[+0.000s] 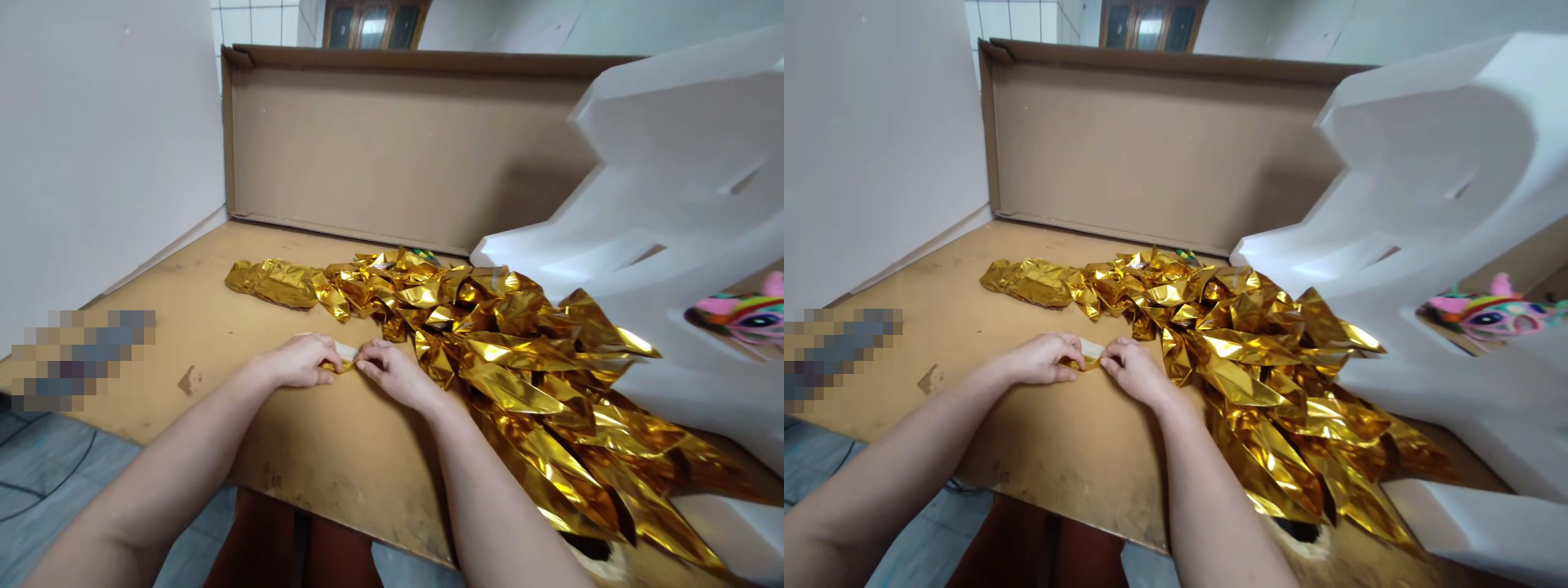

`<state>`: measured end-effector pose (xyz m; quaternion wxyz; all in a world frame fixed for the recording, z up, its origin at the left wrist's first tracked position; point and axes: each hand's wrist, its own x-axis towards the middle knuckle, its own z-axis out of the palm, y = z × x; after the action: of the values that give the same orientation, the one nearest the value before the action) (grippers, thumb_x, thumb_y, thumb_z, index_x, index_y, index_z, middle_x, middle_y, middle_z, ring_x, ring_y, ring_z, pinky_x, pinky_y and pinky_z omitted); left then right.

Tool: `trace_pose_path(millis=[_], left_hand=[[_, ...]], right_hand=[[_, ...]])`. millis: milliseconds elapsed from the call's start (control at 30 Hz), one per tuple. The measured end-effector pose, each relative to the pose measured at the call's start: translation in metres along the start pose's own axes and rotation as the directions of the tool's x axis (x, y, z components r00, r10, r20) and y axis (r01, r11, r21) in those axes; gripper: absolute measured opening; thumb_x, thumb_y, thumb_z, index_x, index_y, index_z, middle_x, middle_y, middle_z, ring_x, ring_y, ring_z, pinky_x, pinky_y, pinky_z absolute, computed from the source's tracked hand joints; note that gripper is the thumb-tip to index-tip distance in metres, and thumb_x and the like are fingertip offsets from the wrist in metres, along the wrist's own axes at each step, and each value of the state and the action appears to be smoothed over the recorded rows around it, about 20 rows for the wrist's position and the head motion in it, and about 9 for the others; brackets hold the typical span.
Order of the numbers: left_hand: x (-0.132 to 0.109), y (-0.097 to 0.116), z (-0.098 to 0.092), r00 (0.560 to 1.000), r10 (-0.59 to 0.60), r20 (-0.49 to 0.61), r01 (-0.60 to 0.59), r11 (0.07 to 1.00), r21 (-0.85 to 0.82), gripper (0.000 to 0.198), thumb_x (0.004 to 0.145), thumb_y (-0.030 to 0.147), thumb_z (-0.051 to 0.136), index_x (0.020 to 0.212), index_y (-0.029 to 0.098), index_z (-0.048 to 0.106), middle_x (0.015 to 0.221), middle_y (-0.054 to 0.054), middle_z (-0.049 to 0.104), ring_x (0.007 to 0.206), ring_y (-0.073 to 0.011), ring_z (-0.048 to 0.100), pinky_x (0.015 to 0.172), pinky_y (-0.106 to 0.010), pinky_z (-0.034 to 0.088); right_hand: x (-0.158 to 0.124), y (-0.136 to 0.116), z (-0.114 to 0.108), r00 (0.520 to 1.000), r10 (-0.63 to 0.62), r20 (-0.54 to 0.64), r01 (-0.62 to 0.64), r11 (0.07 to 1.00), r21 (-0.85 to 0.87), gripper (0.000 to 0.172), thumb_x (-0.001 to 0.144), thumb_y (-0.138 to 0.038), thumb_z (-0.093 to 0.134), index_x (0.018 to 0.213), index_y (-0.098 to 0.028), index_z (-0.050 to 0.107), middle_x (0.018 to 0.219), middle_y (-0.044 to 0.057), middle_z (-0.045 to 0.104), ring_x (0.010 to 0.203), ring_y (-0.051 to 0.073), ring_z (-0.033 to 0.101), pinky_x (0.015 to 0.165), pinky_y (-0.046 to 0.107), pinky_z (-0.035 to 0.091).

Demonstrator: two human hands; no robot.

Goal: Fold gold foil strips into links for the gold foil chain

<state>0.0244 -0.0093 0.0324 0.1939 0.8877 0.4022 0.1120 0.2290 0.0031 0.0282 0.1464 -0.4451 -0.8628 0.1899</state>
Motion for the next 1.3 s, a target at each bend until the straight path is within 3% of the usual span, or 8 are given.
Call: trace_pose_path(millis=[267, 467, 667, 1033, 1300], left_hand=[[0.002, 0.004, 0.003, 0.997, -0.059, -0.055, 0.058, 0.998, -0.019, 0.011, 0.078, 0.023, 0.062, 0.084, 0.023, 0.070, 0.091, 0.001, 0.066, 0.083, -0.0142, 0.058, 0.074, -0.021, 0.042], [0.011, 0.006, 0.017, 0.962, -0.226, -0.149, 0.232, 0.973, 0.020, 0.024, 0.083, 0.037, 0.056, 0.074, 0.019, 0.067, 0.087, -0.002, 0.066, 0.077, -0.0160, 0.059, 0.067, -0.025, 0.041], [0.015, 0.016, 0.021, 0.919, -0.354, -0.175, 0.369, 0.928, 0.058, 0.019, 0.078, 0.037, 0.062, 0.073, 0.019, 0.065, 0.090, -0.004, 0.066, 0.086, -0.0201, 0.061, 0.071, -0.028, 0.044], [0.015, 0.023, 0.018, 0.901, -0.402, -0.165, 0.410, 0.912, 0.018, 0.016, 0.077, 0.035, 0.065, 0.074, 0.020, 0.065, 0.091, -0.004, 0.065, 0.090, -0.0214, 0.061, 0.077, -0.030, 0.046], [0.013, 0.023, 0.018, 0.898, -0.403, -0.177, 0.406, 0.914, -0.023, 0.010, 0.076, 0.030, 0.066, 0.076, 0.020, 0.065, 0.092, -0.004, 0.066, 0.089, -0.0210, 0.060, 0.077, -0.030, 0.046]], right_hand=[[0.002, -0.005, 0.005, 0.991, 0.113, -0.067, -0.118, 0.989, -0.085, 0.016, 0.086, -0.023, 0.051, 0.076, -0.018, 0.063, 0.080, 0.005, 0.057, 0.082, 0.019, 0.052, 0.076, 0.032, 0.041], [0.002, -0.009, 0.005, 0.979, 0.182, -0.095, -0.195, 0.970, -0.145, 0.018, 0.086, -0.029, 0.054, 0.074, -0.019, 0.062, 0.080, 0.004, 0.056, 0.083, 0.019, 0.053, 0.075, 0.031, 0.038], [0.002, -0.018, 0.005, 0.964, 0.240, -0.117, -0.258, 0.950, -0.177, 0.014, 0.084, -0.031, 0.056, 0.077, -0.020, 0.060, 0.086, 0.005, 0.059, 0.089, 0.021, 0.053, 0.077, 0.031, 0.035], [0.006, -0.031, 0.008, 0.920, 0.370, -0.130, -0.389, 0.903, -0.183, 0.015, 0.080, -0.035, 0.061, 0.076, -0.021, 0.057, 0.091, 0.007, 0.060, 0.093, 0.023, 0.052, 0.073, 0.032, 0.034], [0.004, -0.025, 0.002, 0.887, 0.439, -0.144, -0.459, 0.872, -0.171, 0.013, 0.081, -0.031, 0.060, 0.072, -0.022, 0.059, 0.091, 0.005, 0.062, 0.095, 0.023, 0.054, 0.077, 0.033, 0.035]])
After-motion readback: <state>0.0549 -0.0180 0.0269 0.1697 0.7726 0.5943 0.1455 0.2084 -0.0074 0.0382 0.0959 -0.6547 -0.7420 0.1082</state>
